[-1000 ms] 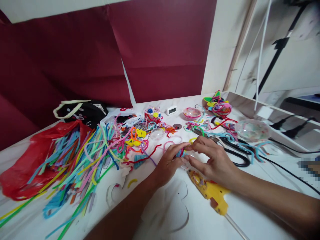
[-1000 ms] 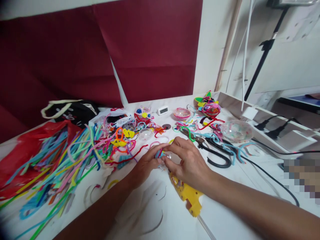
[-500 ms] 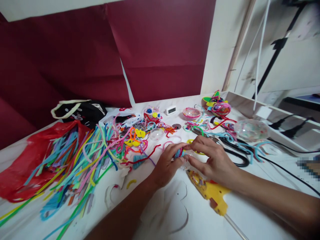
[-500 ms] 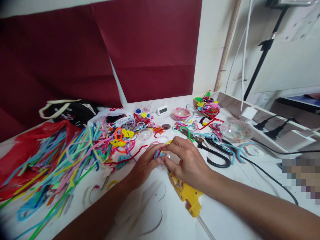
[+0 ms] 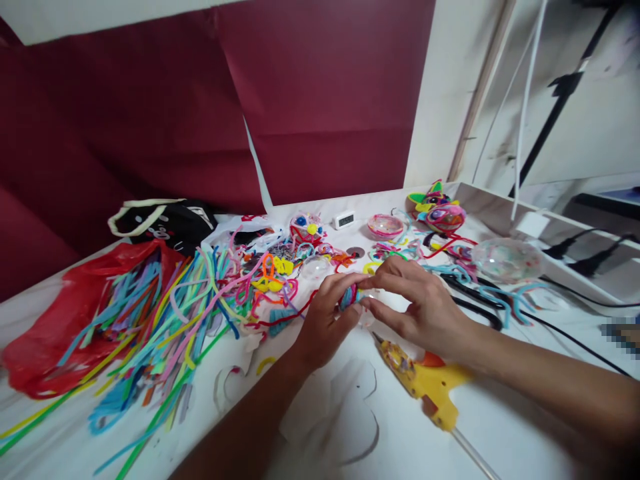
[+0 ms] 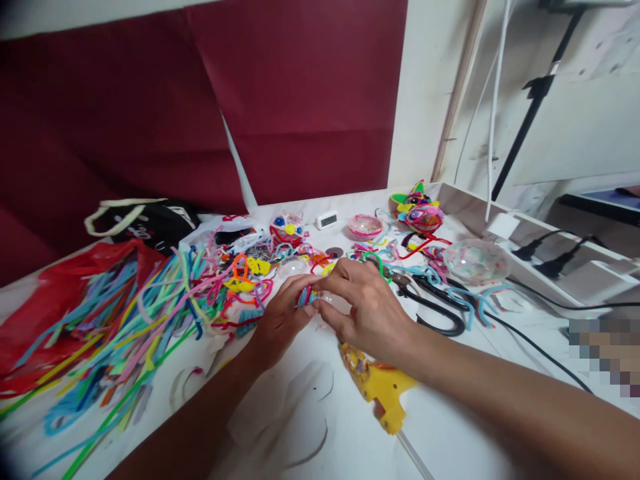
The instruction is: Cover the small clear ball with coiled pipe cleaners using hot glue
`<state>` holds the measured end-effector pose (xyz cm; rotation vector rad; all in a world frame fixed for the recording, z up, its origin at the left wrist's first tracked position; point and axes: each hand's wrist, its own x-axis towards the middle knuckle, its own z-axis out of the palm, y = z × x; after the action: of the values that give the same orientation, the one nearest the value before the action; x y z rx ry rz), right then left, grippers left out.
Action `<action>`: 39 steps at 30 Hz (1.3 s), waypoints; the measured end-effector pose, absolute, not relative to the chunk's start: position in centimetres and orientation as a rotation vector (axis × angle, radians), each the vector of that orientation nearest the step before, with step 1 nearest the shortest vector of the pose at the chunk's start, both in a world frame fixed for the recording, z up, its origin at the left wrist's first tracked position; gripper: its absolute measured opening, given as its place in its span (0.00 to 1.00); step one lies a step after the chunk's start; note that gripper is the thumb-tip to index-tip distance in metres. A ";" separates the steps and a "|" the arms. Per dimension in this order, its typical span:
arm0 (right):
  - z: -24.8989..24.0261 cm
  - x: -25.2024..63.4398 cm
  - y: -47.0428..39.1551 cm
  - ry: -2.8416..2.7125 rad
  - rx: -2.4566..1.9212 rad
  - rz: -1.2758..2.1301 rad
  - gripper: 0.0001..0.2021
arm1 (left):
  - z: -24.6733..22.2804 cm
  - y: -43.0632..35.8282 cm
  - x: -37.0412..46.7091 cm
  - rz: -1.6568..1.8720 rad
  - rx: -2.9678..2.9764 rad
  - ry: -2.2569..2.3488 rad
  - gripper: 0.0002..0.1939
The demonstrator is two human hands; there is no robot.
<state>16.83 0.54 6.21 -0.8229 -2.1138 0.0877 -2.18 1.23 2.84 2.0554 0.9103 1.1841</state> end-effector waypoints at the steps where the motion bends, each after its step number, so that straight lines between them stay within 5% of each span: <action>1: 6.3 16.7 0.6 -2.114 -0.823 0.101 0.08 | 2.8 1.2 -2.2 1.198 2.061 0.907 0.20; 39: 8.4 19.8 -0.8 -2.179 -0.855 0.041 0.09 | 3.0 1.5 -2.7 1.344 2.135 0.924 0.18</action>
<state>19.79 -0.81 8.37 -0.8552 -2.1795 0.0409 -2.70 1.45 2.98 2.1348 0.9239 1.3437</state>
